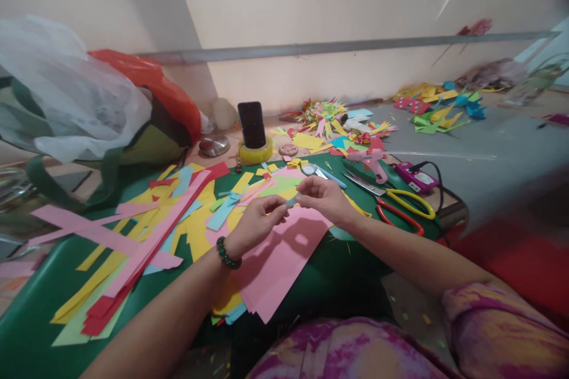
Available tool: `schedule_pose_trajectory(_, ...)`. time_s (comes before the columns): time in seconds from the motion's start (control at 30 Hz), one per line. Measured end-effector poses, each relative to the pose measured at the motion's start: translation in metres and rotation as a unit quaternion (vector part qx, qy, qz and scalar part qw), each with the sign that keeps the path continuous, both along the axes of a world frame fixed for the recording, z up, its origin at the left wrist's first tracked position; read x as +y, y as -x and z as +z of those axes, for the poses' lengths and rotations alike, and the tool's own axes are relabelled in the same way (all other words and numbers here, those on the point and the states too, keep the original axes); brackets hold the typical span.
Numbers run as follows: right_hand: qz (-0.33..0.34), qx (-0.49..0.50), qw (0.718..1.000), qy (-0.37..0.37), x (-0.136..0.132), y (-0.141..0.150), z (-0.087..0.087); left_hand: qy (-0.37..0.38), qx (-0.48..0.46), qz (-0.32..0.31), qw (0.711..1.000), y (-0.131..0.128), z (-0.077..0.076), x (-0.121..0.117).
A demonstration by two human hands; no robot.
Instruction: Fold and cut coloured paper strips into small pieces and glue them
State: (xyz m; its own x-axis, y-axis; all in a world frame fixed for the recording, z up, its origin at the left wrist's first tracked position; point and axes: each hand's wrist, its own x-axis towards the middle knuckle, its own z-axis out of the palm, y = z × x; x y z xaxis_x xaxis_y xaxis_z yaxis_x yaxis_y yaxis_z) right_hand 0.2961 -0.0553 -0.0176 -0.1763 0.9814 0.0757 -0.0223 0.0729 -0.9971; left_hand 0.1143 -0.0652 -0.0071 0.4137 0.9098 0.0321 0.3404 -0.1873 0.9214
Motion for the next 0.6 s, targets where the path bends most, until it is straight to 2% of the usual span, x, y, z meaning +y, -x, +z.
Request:
schedule_pose_trajectory(0.2,-0.013,0.014,1.000,0.015,-0.002,-0.004,-0.003,0.021,-0.028,-0.006,0.999,0.001,-0.007,0.003)
schedule_pose_trajectory(0.33,-0.017,0.028,0.999,0.029,-0.004,-0.007,-0.005,-0.036,-0.048,0.018,0.998,0.000,-0.010,0.004)
schedule_pose_trajectory(0.4,-0.021,0.031,0.999,0.034,-0.006,-0.007,-0.006,-0.054,-0.044,0.010,0.998,-0.001,-0.011,0.003)
schedule_pose_trajectory(0.6,-0.025,0.019,0.999,0.039,-0.013,-0.004,-0.010,0.021,-0.059,-0.017,0.998,-0.003,-0.011,0.003)
